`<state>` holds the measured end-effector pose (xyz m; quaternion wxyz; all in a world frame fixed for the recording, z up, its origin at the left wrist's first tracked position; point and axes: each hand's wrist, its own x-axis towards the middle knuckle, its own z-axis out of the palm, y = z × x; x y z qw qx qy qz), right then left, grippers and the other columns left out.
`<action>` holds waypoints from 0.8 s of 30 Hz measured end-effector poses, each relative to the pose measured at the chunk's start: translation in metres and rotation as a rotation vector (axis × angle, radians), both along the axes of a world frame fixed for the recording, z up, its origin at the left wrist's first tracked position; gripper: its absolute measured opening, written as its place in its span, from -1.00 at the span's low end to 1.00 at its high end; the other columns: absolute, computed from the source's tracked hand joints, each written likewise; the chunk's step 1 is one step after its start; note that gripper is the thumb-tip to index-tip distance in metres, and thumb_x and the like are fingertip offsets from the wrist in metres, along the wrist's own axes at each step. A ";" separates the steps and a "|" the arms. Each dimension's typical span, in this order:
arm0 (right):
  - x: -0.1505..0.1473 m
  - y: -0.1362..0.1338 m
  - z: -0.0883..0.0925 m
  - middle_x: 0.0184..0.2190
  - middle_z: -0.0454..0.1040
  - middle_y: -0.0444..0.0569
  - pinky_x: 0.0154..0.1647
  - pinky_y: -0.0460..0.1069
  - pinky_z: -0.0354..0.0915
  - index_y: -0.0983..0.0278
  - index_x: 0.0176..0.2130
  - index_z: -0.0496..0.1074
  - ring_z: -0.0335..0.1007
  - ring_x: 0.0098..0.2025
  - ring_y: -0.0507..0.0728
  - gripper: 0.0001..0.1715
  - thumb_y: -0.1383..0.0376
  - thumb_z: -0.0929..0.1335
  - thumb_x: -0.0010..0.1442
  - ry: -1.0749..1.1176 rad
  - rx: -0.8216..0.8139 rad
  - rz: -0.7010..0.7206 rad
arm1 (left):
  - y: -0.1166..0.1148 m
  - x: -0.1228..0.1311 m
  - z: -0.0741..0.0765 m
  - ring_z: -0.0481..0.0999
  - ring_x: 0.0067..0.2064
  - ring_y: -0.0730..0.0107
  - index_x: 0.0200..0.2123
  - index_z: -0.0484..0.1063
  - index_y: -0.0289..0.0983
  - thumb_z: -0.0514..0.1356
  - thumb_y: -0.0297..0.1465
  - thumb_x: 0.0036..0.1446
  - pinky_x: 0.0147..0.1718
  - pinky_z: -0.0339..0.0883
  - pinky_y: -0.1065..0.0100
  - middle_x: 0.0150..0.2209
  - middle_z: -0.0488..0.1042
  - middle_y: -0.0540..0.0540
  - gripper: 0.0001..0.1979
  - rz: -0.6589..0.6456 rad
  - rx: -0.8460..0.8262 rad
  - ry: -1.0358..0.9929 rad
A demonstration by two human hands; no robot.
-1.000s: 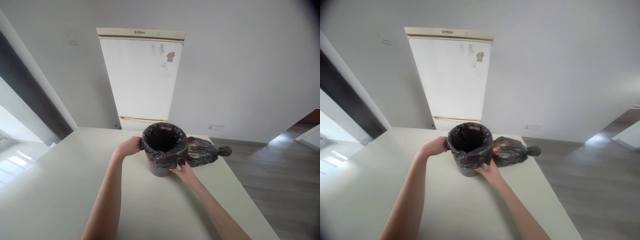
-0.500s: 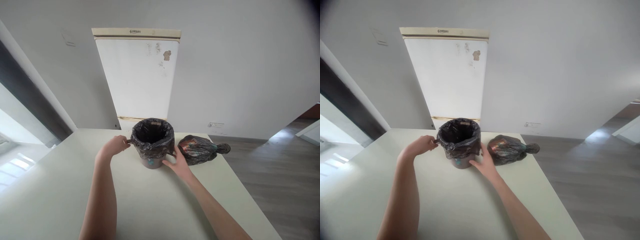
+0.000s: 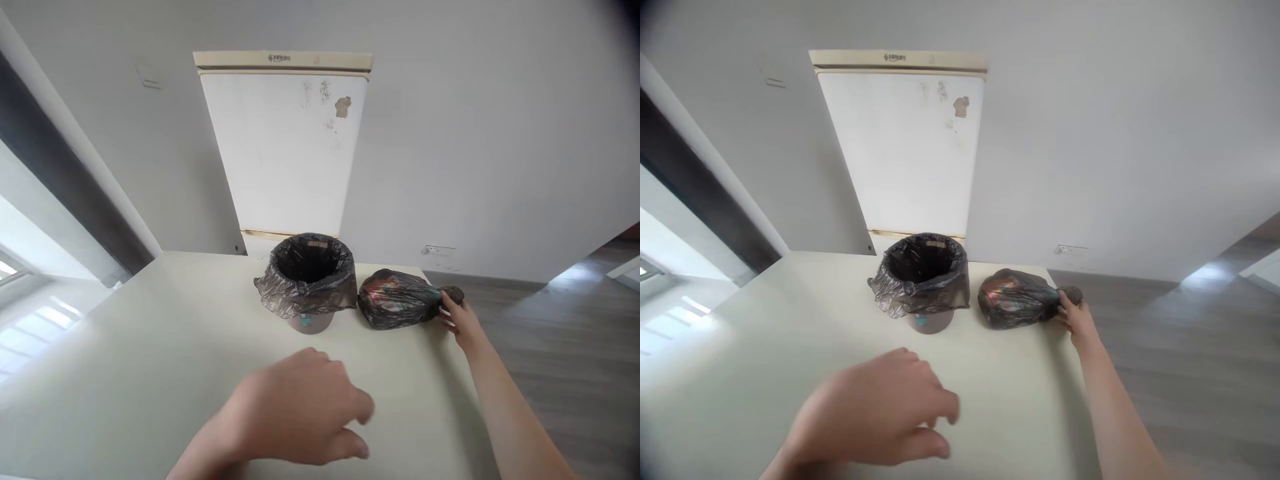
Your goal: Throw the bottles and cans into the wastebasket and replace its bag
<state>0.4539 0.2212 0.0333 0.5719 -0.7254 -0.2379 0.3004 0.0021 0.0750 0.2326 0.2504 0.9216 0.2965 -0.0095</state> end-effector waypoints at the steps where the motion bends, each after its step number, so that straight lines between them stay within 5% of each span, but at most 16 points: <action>1: -0.003 0.002 -0.002 -0.39 0.52 0.00 -0.55 0.02 0.32 0.19 -0.18 0.49 0.40 -0.46 0.16 -0.43 0.04 0.60 -0.16 0.088 -0.026 0.025 | 0.004 0.010 -0.008 0.65 -0.21 0.07 -0.12 0.63 -0.05 0.31 -0.07 0.28 -0.19 0.32 0.13 -0.35 0.67 -0.08 -0.75 -0.034 0.008 -0.010; 6: -0.020 -0.003 -0.005 -0.43 0.52 0.02 -0.58 -0.02 0.27 0.29 -0.37 0.56 0.36 -0.45 0.12 -0.49 0.13 0.65 -0.33 0.213 0.062 0.158 | 0.040 0.025 -0.040 0.65 -0.15 -0.04 -0.11 0.64 -0.12 0.38 -0.14 0.17 -0.31 0.30 0.20 -0.31 0.66 -0.14 -0.73 0.033 0.011 0.053; 10: -0.029 -0.011 0.010 -0.34 0.51 -0.06 -0.38 0.02 0.43 0.25 -0.37 0.51 0.39 -0.33 0.11 -0.48 0.03 0.64 -0.24 0.169 0.365 -0.008 | 0.060 0.035 -0.044 0.65 -0.14 0.03 -0.07 0.61 -0.15 0.27 -0.22 0.29 -0.22 0.36 0.18 -0.29 0.68 -0.12 -0.78 0.086 -0.016 -0.071; 14: -0.046 -0.022 0.045 -0.25 0.49 -0.10 -0.11 0.15 0.50 0.22 -0.21 0.52 0.44 -0.23 0.12 -0.50 -0.02 0.59 -0.02 0.100 0.756 -0.052 | 0.064 0.052 -0.041 0.66 -0.19 0.18 -0.11 0.58 -0.16 0.19 -0.30 0.35 -0.19 0.42 0.21 -0.22 0.70 -0.07 -0.83 0.192 -0.074 -0.330; 18: -0.068 -0.037 0.090 -0.25 0.49 -0.08 0.11 0.25 0.46 0.19 -0.25 0.51 0.51 -0.10 0.19 -0.68 0.06 0.54 0.11 -0.009 0.976 0.009 | 0.062 0.065 -0.042 0.66 -0.17 0.25 -0.11 0.58 -0.17 0.14 -0.34 0.39 -0.18 0.47 0.27 -0.17 0.69 -0.07 -0.81 0.309 -0.071 -0.602; 24: -0.109 -0.068 0.140 -0.26 0.55 -0.02 0.02 0.24 0.50 0.16 -0.28 0.60 0.54 -0.19 0.23 -0.69 0.01 0.57 0.12 -0.043 0.877 0.069 | 0.059 0.073 -0.048 0.59 0.11 0.15 0.15 0.49 -0.16 0.27 -0.25 0.35 0.13 0.45 0.14 0.12 0.60 -0.14 -0.65 0.424 -0.023 -0.781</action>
